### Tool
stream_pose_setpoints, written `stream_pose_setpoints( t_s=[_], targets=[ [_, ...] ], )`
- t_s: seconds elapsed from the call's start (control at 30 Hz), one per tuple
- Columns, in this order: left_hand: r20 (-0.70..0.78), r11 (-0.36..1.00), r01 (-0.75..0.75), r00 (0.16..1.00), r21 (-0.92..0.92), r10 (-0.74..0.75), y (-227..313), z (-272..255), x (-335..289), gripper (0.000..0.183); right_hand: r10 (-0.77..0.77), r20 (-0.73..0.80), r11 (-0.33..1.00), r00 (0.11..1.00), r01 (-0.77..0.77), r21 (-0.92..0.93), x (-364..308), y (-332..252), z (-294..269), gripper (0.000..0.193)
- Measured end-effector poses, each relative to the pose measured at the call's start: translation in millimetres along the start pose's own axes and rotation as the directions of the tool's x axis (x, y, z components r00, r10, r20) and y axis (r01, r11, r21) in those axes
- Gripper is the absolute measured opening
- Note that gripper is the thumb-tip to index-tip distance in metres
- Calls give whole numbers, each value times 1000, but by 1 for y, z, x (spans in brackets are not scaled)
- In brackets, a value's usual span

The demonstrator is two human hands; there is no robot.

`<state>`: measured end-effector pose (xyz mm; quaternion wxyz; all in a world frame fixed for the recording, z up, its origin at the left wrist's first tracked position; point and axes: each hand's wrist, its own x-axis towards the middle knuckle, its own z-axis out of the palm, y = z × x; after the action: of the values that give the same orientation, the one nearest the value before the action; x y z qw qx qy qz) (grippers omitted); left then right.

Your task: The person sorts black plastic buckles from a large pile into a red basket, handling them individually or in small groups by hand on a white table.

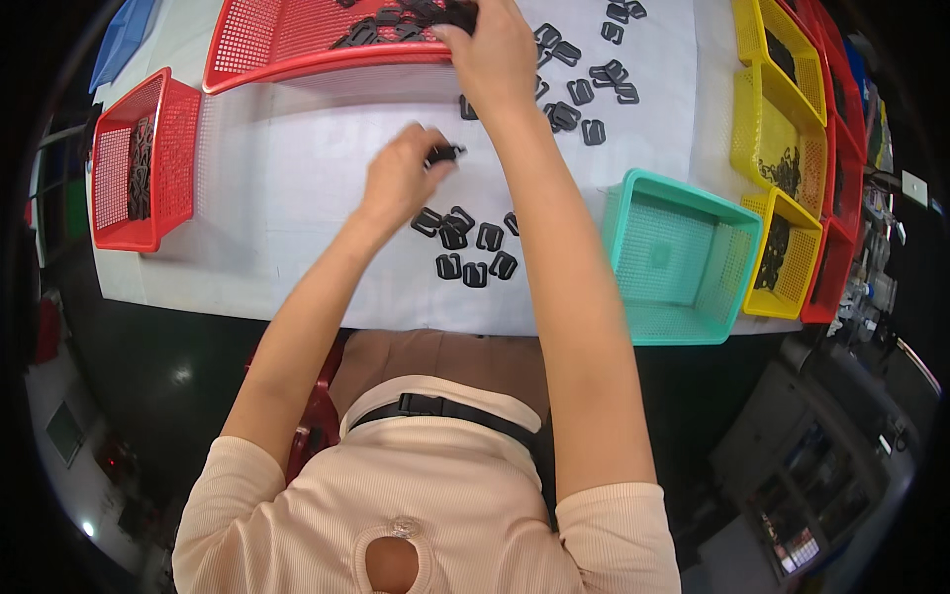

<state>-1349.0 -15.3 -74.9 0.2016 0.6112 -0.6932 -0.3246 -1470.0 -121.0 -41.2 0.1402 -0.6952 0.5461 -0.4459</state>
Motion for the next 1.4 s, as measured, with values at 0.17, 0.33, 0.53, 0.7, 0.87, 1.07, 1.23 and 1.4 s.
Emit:
stream_pose_setpoints(
  t_s=[0.17, 0.33, 0.53, 0.7, 0.87, 1.07, 1.23, 1.4],
  targets=[
    [-453, 976, -129, 870, 173, 195, 6, -82, 51, 21, 86, -4, 996, 996, -86, 6, 10, -12, 8, 31],
    [-444, 903, -68, 853, 425, 273, 6, -96, 71, 31, 299, 326, 953, 897, -261, -157, -77, 1, -29, 26],
    [75, 970, -222, 974, 98, 215, -18, -26, -13, 30, 332, 555, 871, 763, -21, -491, -202, 7, -51, 35],
    [149, 982, -117, 984, 148, 95, -47, 21, -67, 33, 557, 696, 824, 454, -405, -395, -183, -5, -50, 42],
    [169, 997, 70, 983, 38, -76, -50, 21, -73, 29, 491, 501, 858, 713, -298, -418, -192, -22, -22, 46],
    [386, 936, 274, 906, -222, -174, -39, 15, -108, 20, 568, 613, 822, 549, -403, -401, -194, -22, -13, 46],
    [255, 984, 77, 966, -159, -34, -32, 41, -132, 27, 583, 680, 772, 444, -565, -293, -189, 1, -66, 44],
    [246, 999, 44, 969, -20, -38, -20, 51, -124, 34, 588, 608, 807, 534, -334, -487, -225, -1, -90, 49]
  ],
)
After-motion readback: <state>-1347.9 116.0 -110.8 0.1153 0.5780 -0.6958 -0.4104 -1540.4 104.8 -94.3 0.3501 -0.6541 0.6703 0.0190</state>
